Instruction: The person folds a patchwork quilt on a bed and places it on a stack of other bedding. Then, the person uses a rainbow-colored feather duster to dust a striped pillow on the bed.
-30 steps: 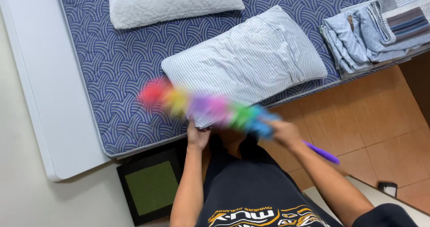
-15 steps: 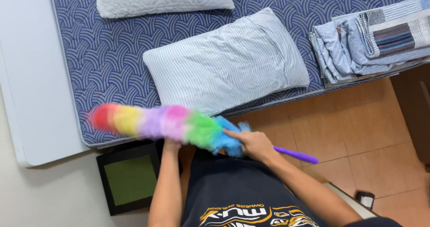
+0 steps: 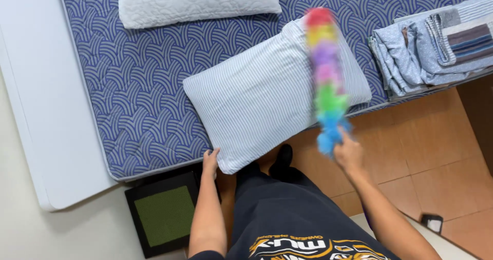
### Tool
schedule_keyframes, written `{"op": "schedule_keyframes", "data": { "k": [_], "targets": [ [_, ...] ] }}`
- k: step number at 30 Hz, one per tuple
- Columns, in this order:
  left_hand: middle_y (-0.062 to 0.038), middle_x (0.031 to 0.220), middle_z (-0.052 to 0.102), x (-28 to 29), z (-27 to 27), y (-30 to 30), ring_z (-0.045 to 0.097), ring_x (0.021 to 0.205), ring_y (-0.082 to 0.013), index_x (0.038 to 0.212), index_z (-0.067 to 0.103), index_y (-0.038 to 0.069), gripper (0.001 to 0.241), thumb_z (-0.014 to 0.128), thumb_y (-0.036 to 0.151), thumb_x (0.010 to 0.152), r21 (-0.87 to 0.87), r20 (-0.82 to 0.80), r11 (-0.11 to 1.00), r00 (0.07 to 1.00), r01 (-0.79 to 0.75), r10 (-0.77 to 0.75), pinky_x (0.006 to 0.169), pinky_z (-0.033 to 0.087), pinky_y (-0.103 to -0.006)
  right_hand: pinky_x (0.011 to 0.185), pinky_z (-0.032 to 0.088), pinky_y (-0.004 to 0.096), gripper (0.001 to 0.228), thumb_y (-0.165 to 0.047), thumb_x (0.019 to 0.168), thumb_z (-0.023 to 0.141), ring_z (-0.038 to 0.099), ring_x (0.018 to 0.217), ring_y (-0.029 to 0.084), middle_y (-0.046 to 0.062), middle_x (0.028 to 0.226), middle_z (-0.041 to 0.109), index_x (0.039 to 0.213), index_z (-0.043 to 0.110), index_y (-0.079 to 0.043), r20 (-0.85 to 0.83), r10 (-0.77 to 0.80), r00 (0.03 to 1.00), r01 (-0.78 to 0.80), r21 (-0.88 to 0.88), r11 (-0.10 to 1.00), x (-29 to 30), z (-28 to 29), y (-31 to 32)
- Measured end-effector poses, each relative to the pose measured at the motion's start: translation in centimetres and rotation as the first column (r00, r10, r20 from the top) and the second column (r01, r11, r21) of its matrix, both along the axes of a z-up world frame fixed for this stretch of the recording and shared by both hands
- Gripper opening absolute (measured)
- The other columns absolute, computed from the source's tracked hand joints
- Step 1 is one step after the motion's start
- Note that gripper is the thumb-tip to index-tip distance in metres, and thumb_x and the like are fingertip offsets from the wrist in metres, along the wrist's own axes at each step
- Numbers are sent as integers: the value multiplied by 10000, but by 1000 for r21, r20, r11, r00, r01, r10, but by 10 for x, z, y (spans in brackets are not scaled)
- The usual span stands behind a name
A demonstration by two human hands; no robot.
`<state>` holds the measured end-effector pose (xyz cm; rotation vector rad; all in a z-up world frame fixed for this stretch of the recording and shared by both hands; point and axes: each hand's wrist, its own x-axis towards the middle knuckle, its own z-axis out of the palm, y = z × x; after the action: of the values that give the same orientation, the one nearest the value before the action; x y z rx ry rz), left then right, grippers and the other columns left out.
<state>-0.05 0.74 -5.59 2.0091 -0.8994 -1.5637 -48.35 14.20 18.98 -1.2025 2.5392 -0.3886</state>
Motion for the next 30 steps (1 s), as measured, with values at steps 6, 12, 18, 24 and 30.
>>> {"op": "schedule_keyframes", "data": {
  "k": [6, 12, 18, 24, 30],
  "targets": [
    [-189, 1505, 476, -46, 27, -50, 511, 1358, -351, 1559, 254, 41, 906, 670, 535, 923, 253, -286, 939, 909, -233, 303, 1070, 444, -473, 753, 578, 454, 762, -104, 726, 594, 729, 873, 352, 130, 1039, 744, 1442, 552, -362, 185, 645, 741, -609, -218, 762, 166, 56, -44],
    [-103, 1415, 602, -53, 48, -70, 573, 1262, -224, 1440, 548, 65, 710, 651, 534, 918, -168, -367, 957, 916, -235, 161, 989, 475, -373, 752, 551, 474, 701, -120, 739, 625, 698, 856, 373, 153, 957, 731, 1385, 639, -392, 27, 432, 902, -433, 75, 899, 61, 12, -91],
    [-177, 1336, 676, 4, 35, -82, 665, 1172, -287, 1375, 569, -46, 682, 657, 452, 917, -27, -263, 992, 956, 124, -127, 987, 510, -389, 938, 514, 556, 365, -265, 939, 602, 678, 1033, 497, 268, 1133, 738, 1245, 752, -133, -156, -292, 943, 286, -63, 956, -97, -24, -23],
    [-167, 1428, 642, 34, -15, -160, 573, 1252, -358, 1433, 564, -25, 793, 653, 527, 871, 74, -281, 981, 948, 179, -152, 1035, 438, -447, 878, 535, 531, 507, -299, 868, 617, 694, 1019, 448, 271, 1097, 715, 1365, 686, -224, 69, -343, 937, 344, -8, 939, 25, 29, 1],
    [-188, 1459, 524, -63, 56, -233, 529, 1349, -402, 1504, 365, 48, 894, 729, 524, 841, 259, -391, 915, 832, -310, 393, 1125, 430, -539, 878, 551, 472, 342, -184, 936, 607, 706, 1032, 404, 195, 1136, 742, 1258, 711, -232, 203, -20, 979, 25, -22, 999, 141, 58, -16]
  ]
}}
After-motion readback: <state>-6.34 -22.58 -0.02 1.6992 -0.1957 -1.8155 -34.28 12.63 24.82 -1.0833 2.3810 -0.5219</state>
